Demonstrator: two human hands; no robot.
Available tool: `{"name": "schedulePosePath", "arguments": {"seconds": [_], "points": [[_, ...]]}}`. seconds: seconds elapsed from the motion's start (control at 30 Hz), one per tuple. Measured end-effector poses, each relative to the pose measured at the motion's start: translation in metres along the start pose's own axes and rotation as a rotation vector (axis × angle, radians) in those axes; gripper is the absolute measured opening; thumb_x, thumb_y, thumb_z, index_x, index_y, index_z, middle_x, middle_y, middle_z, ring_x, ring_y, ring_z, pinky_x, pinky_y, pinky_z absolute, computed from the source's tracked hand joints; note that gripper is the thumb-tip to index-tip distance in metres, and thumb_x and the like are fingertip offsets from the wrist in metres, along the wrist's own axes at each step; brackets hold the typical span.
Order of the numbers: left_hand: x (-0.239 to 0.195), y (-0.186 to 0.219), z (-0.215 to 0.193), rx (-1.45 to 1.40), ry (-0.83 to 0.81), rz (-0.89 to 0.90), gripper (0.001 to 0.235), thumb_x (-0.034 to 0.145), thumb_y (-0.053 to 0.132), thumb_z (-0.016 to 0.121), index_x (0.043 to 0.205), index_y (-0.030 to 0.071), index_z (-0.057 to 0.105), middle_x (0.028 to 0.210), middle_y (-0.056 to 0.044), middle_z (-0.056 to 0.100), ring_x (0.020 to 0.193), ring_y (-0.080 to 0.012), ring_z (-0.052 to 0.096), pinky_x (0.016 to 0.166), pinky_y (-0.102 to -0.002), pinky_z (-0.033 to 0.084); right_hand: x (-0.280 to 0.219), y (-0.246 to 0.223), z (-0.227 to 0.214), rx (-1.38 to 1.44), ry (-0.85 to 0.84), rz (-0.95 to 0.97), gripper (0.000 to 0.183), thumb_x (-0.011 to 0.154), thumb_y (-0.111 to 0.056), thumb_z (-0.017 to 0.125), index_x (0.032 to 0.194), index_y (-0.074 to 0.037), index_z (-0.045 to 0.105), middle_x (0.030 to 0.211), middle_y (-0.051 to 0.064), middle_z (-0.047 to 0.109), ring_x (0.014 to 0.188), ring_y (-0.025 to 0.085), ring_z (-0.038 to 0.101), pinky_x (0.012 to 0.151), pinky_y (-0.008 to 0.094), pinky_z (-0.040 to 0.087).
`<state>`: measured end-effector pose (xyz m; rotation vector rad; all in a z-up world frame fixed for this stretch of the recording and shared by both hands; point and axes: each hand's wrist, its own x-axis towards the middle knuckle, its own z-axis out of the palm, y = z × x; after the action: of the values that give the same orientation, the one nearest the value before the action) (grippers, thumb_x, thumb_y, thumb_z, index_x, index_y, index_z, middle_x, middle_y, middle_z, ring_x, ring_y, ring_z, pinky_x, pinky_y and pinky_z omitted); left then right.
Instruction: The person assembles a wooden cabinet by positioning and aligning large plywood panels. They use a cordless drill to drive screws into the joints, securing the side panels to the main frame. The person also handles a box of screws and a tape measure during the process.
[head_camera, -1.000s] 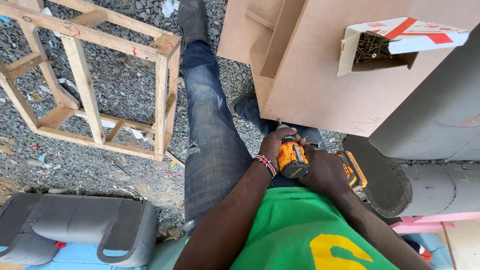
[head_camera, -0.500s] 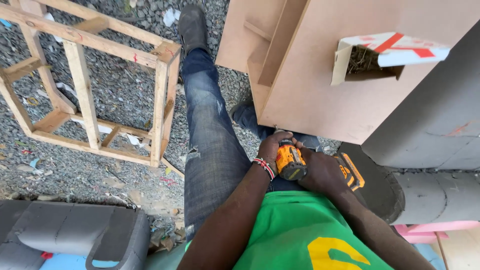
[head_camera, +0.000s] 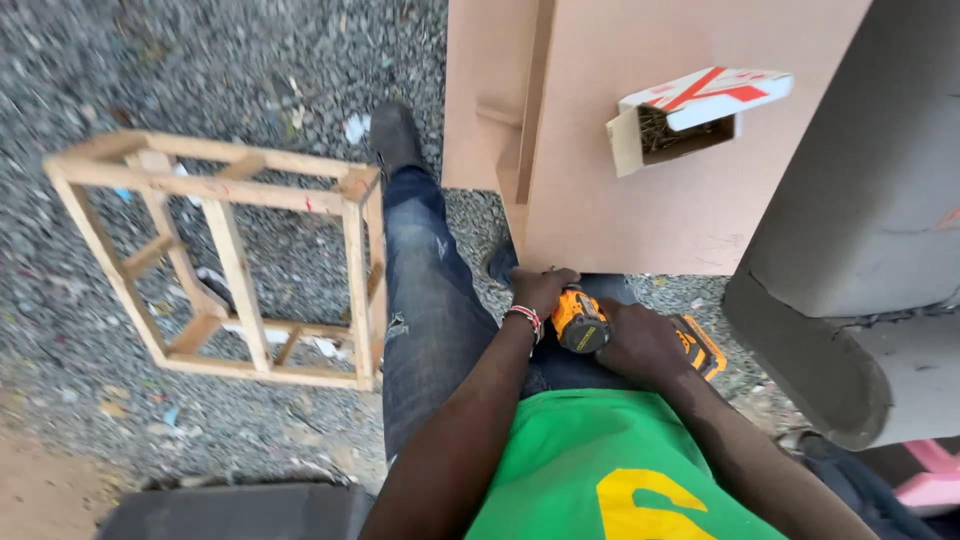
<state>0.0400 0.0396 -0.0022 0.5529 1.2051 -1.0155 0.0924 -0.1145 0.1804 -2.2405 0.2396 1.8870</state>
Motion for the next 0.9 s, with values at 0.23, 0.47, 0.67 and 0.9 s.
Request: {"name": "schedulePosePath", "arguments": {"seconds": [0.23,0.47,0.67,0.9], "points": [[-0.103,0.126,0.117,1.418,0.043,0.756,0.027,0.107,0.036,0.067,0.109,0.009,0.066,0.107,-0.015,0.065,0.115,-0.0467,0.076,0.097,-0.061,0.064,-0.010,-0.003,0.027,0.118,0.036,0.026,0.070,0.099,-0.046,0.071,0.166,-0.027,0.069,0.129,0.022,0.089,0.132,0.052,0.083,0.112,0.072,0.063],[0.023,0.166,0.189,2.267,0.211,1.501,0.055,0.098,0.018,0.080,0.151,0.003,0.072,0.128,-0.016,0.082,0.116,-0.0360,0.086,0.089,-0.051,0.071,-0.050,-0.002,0.051,0.286,0.100,0.004,0.065,0.097,-0.041,0.070,0.161,-0.037,0.069,0.128,0.012,0.091,0.136,0.044,0.083,0.117,0.072,0.060],[0.024,0.189,0.174,2.367,0.181,1.551,0.052,0.095,0.015,0.087,0.143,0.006,0.068,0.126,-0.013,0.084,0.123,-0.0341,0.084,0.100,-0.053,0.071,-0.085,0.020,0.094,0.585,0.273,-0.059,0.074,0.089,-0.026,0.074,0.161,-0.023,0.065,0.132,0.022,0.088,0.140,0.053,0.077,0.118,0.073,0.058],[0.002,0.191,0.204,2.307,0.227,1.079,0.061,0.116,0.028,0.063,0.176,0.024,0.049,0.158,-0.013,0.070,0.136,-0.0412,0.071,0.096,-0.056,0.070,-0.058,0.061,0.181,0.784,0.549,-0.059,0.085,0.074,-0.035,0.078,0.158,-0.039,0.072,0.138,0.009,0.090,0.128,0.044,0.083,0.100,0.059,0.064]]}}
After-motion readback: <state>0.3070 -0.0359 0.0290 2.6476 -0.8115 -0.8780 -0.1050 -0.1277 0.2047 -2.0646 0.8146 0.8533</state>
